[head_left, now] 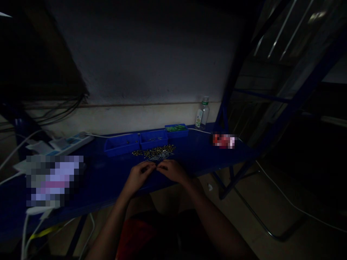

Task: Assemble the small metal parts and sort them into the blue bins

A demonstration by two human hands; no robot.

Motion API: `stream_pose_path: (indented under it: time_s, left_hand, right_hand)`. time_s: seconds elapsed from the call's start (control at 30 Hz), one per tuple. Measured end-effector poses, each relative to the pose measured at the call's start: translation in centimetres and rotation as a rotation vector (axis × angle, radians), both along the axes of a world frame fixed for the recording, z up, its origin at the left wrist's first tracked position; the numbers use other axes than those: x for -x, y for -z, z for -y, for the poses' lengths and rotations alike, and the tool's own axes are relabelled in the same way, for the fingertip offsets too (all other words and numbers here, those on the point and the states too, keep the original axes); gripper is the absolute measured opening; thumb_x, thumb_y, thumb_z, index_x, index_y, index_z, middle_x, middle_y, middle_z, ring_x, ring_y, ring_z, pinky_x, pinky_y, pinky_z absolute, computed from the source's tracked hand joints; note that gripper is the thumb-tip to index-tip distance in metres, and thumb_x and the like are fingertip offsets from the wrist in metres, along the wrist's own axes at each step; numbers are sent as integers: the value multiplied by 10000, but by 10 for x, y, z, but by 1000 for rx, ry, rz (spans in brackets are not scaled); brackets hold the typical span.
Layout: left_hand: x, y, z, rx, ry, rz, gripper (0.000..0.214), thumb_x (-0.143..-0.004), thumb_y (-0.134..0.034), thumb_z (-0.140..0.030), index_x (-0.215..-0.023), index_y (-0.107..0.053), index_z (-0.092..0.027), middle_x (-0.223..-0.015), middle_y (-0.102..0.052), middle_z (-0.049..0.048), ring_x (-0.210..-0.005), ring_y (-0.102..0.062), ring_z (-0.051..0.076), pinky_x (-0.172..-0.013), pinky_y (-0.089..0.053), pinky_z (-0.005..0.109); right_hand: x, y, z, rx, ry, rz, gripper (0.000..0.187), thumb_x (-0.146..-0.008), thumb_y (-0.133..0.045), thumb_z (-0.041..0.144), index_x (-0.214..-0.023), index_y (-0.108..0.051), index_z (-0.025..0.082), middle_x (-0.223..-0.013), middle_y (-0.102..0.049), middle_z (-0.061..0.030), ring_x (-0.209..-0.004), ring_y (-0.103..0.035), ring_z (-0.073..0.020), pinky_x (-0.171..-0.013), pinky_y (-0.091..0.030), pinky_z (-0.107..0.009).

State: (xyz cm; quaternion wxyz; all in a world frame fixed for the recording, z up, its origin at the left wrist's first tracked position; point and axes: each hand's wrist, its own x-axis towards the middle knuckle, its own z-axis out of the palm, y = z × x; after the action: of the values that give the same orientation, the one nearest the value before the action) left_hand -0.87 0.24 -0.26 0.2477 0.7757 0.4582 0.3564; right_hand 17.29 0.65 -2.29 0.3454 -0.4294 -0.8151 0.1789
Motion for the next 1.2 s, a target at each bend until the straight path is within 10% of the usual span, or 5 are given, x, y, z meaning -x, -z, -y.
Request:
stream_pose_path:
  time_s: [1.2]
  left_hand:
    - [1,0,-1,27,13,22,254,-804,-462,-387,-860,-588,-174,-845,-631,38,-821,-572,182,-765,-437,275]
  right_hand:
    - [1,1,-3,95,-12,-67,166,-834,-517,317,-871,-642,215,-809,-651,7,-706,-576,-103,-640,-386,-198]
